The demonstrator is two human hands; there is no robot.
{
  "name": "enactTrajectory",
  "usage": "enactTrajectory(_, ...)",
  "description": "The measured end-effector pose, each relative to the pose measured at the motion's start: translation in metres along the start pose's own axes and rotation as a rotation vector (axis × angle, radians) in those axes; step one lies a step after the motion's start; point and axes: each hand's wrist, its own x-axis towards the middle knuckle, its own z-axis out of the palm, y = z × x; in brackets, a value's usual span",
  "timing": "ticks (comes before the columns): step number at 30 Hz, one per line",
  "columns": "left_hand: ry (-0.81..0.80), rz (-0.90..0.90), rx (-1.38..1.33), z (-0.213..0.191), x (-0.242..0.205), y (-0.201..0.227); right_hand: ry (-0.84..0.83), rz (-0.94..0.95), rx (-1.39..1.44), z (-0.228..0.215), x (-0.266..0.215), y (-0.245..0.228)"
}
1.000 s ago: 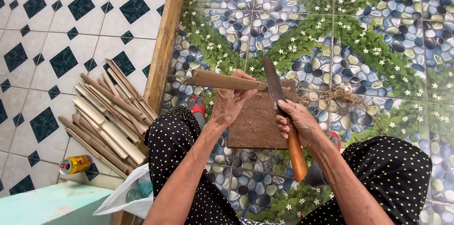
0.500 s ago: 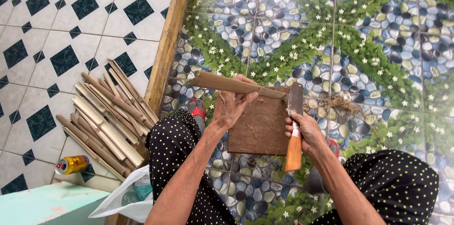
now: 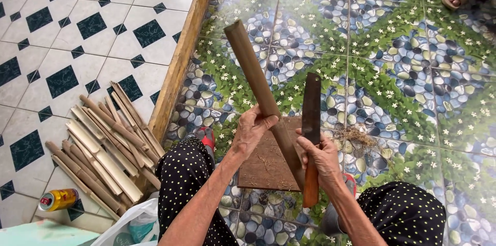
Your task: Shaving and shaping bamboo strips using a hand knife against a wooden block on the floor.
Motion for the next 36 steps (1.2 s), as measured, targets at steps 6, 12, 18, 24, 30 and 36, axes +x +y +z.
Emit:
enactTrajectory(6,-0.087,-0.105,-0.089,0.01,0.003,0.016,-0.205,-0.003,-0.01,-0.009,-0.002,0.008)
enactTrajectory(12,-0.052,-0.186,-0.068,0.022,0.007,-0.005,-0.169,0.095,-0.06,-0.001,-0.006,-0.002)
enactTrajectory(18,-0.206,-0.24,-0.179,0.039,-0.009,-0.019,0.073,0.036,0.028,-0.009,0.009,-0.011)
enactTrajectory(24,-0.365,-0.227,-0.213,0.055,-0.036,0.02,0.119,-0.061,0.016,-0.001,0.004,-0.023)
enactTrajectory(30,-0.251,-0.411,-0.252,0.036,-0.03,-0.015,0.093,-0.16,-0.428,-0.027,0.013,-0.019)
enactTrajectory(36,-0.173,-0.484,-0.482,0.019,-0.031,-0.008,0.015,-0.43,-1.29,-0.028,0.001,-0.015)
